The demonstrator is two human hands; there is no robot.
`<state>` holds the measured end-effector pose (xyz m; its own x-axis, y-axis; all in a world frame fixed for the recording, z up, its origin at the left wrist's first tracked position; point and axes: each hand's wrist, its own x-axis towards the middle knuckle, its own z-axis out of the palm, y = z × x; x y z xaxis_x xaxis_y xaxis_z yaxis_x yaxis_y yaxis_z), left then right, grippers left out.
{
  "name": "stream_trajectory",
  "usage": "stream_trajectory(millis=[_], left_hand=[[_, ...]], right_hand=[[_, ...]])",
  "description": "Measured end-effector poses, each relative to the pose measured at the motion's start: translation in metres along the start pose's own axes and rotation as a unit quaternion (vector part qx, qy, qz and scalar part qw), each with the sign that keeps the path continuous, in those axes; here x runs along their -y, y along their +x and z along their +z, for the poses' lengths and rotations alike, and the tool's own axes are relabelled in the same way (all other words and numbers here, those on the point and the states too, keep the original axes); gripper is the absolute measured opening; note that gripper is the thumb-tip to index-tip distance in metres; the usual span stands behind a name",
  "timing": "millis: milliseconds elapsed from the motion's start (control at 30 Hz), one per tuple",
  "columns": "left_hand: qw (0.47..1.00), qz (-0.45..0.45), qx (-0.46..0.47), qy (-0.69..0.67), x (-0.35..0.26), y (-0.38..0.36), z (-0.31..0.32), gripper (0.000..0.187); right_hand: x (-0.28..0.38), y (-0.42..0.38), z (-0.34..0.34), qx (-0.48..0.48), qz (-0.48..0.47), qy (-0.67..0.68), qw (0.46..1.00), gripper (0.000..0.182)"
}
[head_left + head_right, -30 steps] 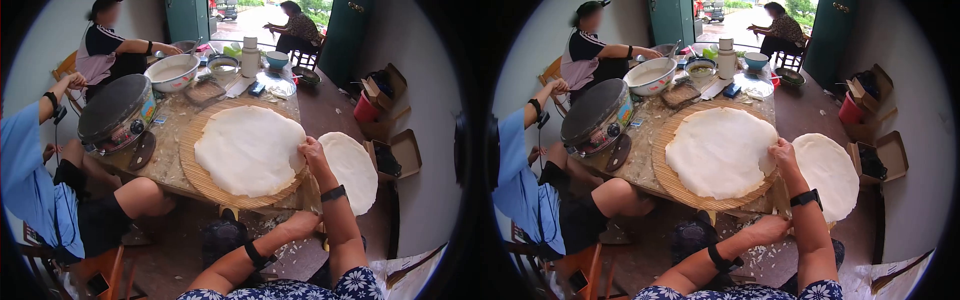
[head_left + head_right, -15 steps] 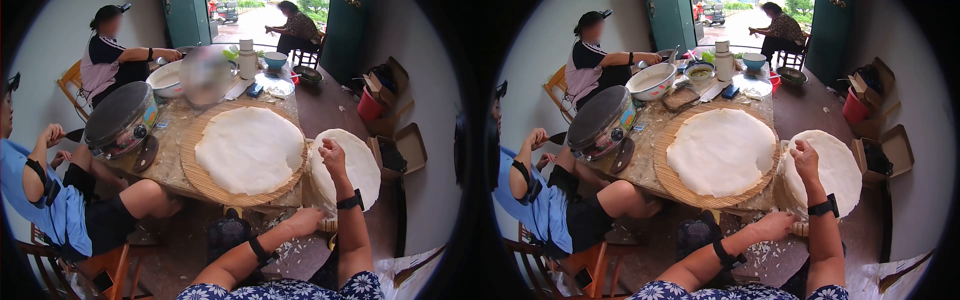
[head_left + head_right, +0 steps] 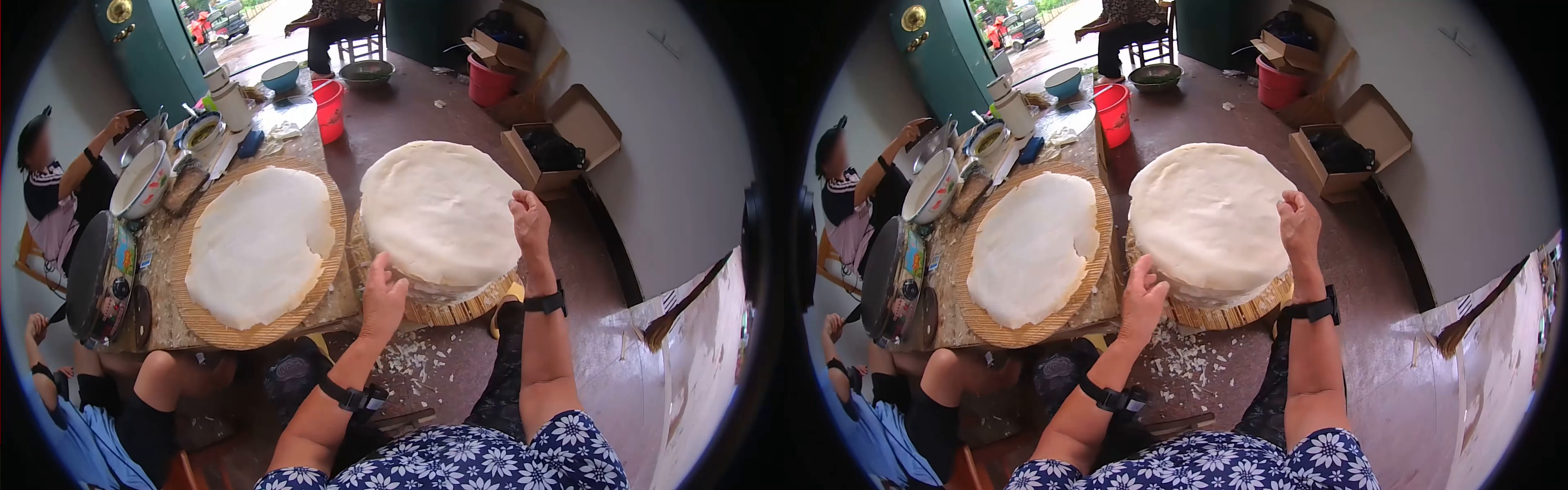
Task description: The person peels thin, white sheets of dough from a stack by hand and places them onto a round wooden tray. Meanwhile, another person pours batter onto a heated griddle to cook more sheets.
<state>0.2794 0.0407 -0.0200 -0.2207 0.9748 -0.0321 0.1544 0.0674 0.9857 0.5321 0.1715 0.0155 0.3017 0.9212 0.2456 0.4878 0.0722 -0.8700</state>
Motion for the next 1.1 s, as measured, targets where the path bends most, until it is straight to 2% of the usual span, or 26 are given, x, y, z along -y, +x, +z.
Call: stream_trajectory(millis=[33, 67, 133, 167, 233, 333, 367, 533, 733, 900, 967, 1100], left_hand=[[0.999, -0.022, -0.033, -0.016, -0.001, 0.003, 0.001, 0.056], [0.999, -0.022, -0.028, -0.011, 0.003, 0.006, 0.0, 0.056], [0.967, 0.141, -0.076, 0.2, 0.003, 0.011, -0.002, 0.054], [0.954, 0.181, -0.078, 0.227, 0.0, 0.007, 0.001, 0.049], [0.896, 0.289, -0.046, 0.334, -0.001, 0.008, 0.007, 0.041], [0.849, 0.353, 0.063, 0.388, 0.002, 0.004, 0.02, 0.036], [0.845, 0.356, 0.069, 0.393, 0.002, 0.0, 0.024, 0.032], [0.849, 0.326, 0.105, 0.403, 0.008, -0.002, 0.028, 0.037], [0.855, 0.316, 0.113, 0.395, 0.01, -0.004, 0.027, 0.04], [0.893, 0.366, 0.042, 0.259, 0.006, 0.004, 0.017, 0.028], [0.934, 0.298, 0.043, 0.194, 0.0, 0.004, 0.008, 0.026], [0.945, 0.302, 0.002, 0.122, -0.011, 0.002, -0.005, 0.029]], right_hand=[[-0.009, 0.001, -0.005, -0.007, -0.017, -0.037, 0.999, 0.027], [-0.017, 0.002, -0.008, -0.011, -0.011, -0.035, 0.999, 0.027], [-0.019, -0.004, -0.014, -0.03, -0.07, -0.19, 0.979, 0.027], [-0.018, -0.007, -0.018, -0.03, -0.064, -0.184, 0.98, 0.027], [-0.001, -0.01, -0.014, -0.014, -0.144, -0.241, 0.96, 0.027], [-0.003, -0.017, 0.002, 0.017, -0.248, -0.174, 0.953, 0.027], [-0.001, -0.022, 0.008, 0.031, -0.251, -0.165, 0.953, 0.027], [0.012, -0.044, 0.027, 0.092, -0.292, -0.102, 0.947, 0.031], [0.011, -0.06, 0.051, 0.148, -0.308, -0.122, 0.932, 0.034], [0.016, -0.065, 0.062, 0.159, -0.323, -0.164, 0.918, 0.035], [0.016, -0.064, 0.062, 0.167, -0.318, -0.172, 0.917, 0.035], [0.019, -0.066, 0.064, 0.15, -0.305, -0.145, 0.929, 0.035]])
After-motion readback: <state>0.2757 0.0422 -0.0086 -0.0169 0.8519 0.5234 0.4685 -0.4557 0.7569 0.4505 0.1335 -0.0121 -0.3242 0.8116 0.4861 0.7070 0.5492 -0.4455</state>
